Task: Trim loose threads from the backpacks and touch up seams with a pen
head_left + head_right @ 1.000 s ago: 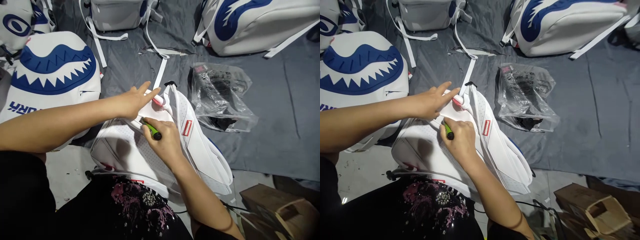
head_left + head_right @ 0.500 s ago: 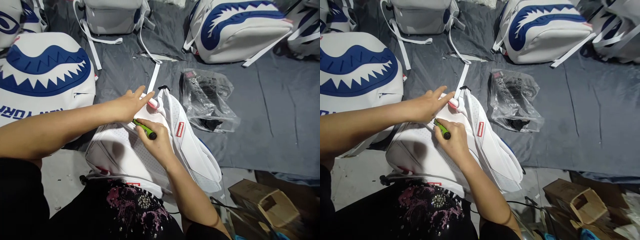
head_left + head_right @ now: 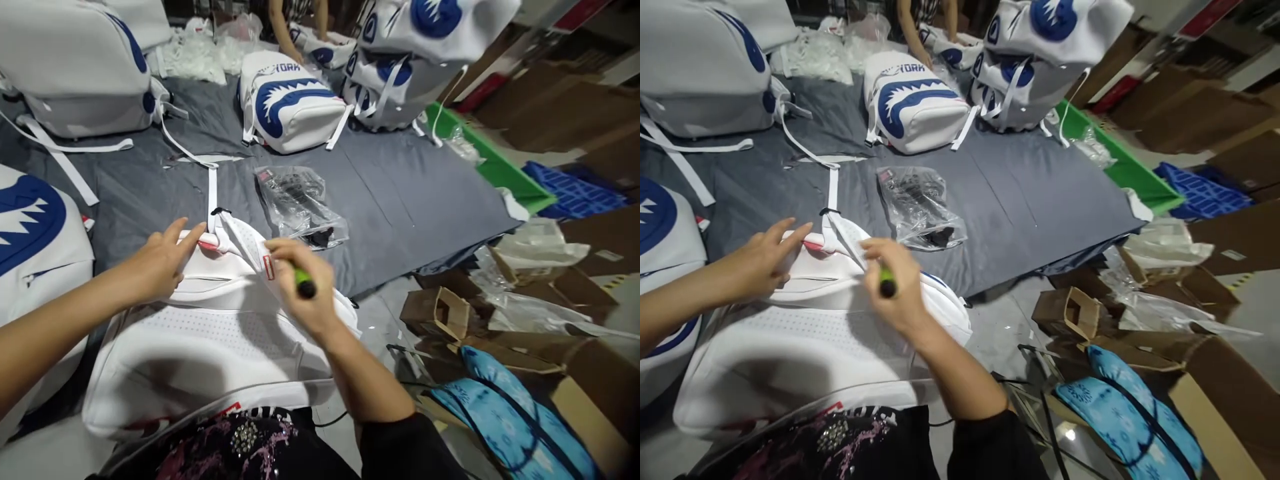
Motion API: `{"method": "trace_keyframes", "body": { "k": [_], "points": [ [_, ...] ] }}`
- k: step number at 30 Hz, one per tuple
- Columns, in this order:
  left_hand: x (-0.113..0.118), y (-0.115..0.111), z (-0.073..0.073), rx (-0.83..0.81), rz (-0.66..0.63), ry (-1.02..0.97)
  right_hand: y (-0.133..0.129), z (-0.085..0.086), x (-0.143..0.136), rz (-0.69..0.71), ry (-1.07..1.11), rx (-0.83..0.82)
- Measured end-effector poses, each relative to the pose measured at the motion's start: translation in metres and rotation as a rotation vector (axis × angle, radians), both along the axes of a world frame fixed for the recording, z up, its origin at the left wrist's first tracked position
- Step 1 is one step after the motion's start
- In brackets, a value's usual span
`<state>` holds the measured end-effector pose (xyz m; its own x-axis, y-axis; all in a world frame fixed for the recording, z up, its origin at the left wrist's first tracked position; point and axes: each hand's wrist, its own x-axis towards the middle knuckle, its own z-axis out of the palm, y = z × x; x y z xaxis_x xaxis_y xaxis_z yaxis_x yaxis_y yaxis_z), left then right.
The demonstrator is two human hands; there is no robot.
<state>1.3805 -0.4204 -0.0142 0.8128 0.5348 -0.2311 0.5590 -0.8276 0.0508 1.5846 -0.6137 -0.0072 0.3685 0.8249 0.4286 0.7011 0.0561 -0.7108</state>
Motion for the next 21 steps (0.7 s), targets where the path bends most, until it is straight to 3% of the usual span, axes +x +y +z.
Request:
{"method": "trace_keyframes", "body": {
  "k": [2,4,7,10,13,18,21],
  "points": [
    [-0.002,0.000,-0.002,-0.001,-0.003,-0.018,-0.013,-0.017,0.051,-0.251,-0.031,-0.124],
    [-0.003,0.000,-0.004,0.000,0.005,-0.031,-0.017,-0.044,0.100,-0.372,-0.198,-0.429],
    [-0.001,-0.001,-0.004,-0.016,0.037,-0.032,-0.010,-0.090,0.151,-0.394,-0.460,-0.711],
    [0.001,0.000,-0.002,-0.029,0.055,0.000,0.002,-0.120,0.170,-0.392,-0.673,-0.773],
    [0.002,0.000,0.000,-0.036,0.061,0.011,0.010,-0.128,0.175,-0.364,-0.747,-0.751],
    [0.001,0.000,-0.001,-0.016,0.071,0.008,0.018,-0.124,0.183,-0.363,-0.772,-0.676],
    [0.002,-0.001,0.001,-0.016,0.060,-0.016,0.015,-0.126,0.183,-0.295,-0.781,-0.642]
  ]
}}
